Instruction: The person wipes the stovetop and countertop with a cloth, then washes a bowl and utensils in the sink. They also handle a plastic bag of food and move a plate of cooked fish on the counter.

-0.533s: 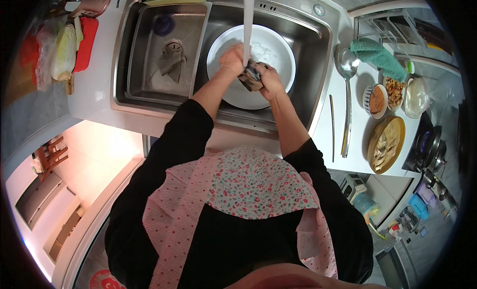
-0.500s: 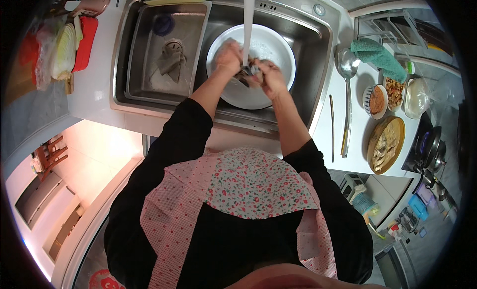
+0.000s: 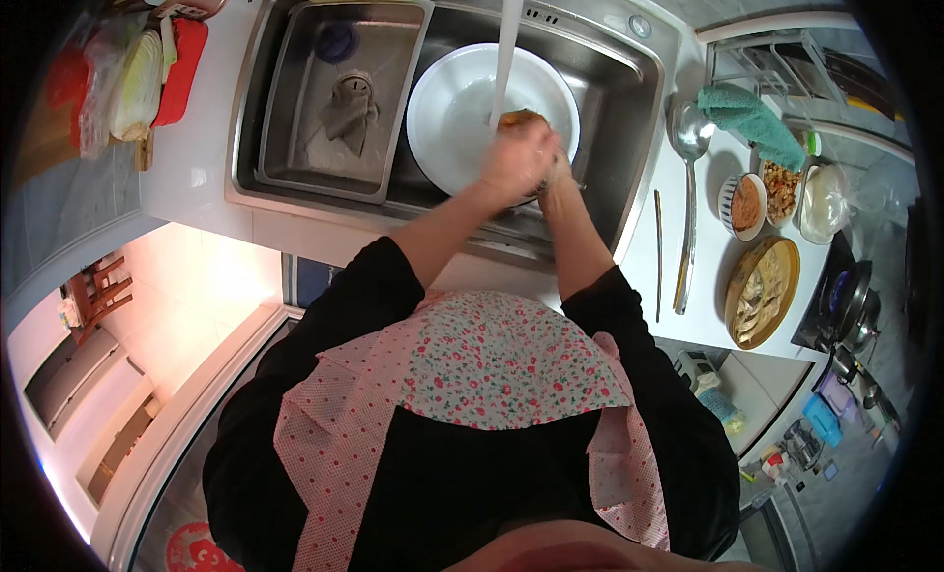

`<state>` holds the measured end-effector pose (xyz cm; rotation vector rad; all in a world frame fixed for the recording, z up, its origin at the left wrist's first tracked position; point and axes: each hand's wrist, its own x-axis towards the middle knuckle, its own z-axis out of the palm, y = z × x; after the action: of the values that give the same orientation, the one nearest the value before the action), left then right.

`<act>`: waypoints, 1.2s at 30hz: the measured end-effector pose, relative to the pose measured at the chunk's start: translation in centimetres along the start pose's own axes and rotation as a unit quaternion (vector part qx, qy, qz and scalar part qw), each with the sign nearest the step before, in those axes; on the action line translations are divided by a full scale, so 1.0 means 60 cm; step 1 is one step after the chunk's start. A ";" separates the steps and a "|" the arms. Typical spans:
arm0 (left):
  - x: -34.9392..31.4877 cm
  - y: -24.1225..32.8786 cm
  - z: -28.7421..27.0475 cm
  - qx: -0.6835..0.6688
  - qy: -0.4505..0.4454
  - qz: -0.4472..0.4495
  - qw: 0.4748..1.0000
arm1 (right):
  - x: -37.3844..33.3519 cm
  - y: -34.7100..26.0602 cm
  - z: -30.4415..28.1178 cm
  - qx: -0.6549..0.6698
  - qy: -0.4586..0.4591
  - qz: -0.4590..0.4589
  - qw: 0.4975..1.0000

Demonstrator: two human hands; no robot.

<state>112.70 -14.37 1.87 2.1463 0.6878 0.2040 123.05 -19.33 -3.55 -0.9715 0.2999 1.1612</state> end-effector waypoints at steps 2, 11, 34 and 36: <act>0.047 -0.042 -0.034 0.072 0.005 -0.058 0.996 | 0.012 0.007 0.004 -0.017 -0.029 0.007 0.999; 0.090 -0.164 0.037 -0.015 0.094 -0.334 0.938 | 0.012 0.025 -0.035 -0.087 0.105 0.024 0.990; 0.095 -0.154 -0.098 -0.235 0.022 -0.102 0.966 | 0.003 -0.100 0.073 -0.381 -0.085 -0.338 0.856; 0.097 -0.176 -0.096 0.187 -0.121 -0.134 0.966 | -0.004 -0.074 0.055 -0.478 0.120 -0.348 0.798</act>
<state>111.13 -2.11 -3.27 2.3460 0.9176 -0.3556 125.95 -17.18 0.68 -1.9178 -0.5001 0.4334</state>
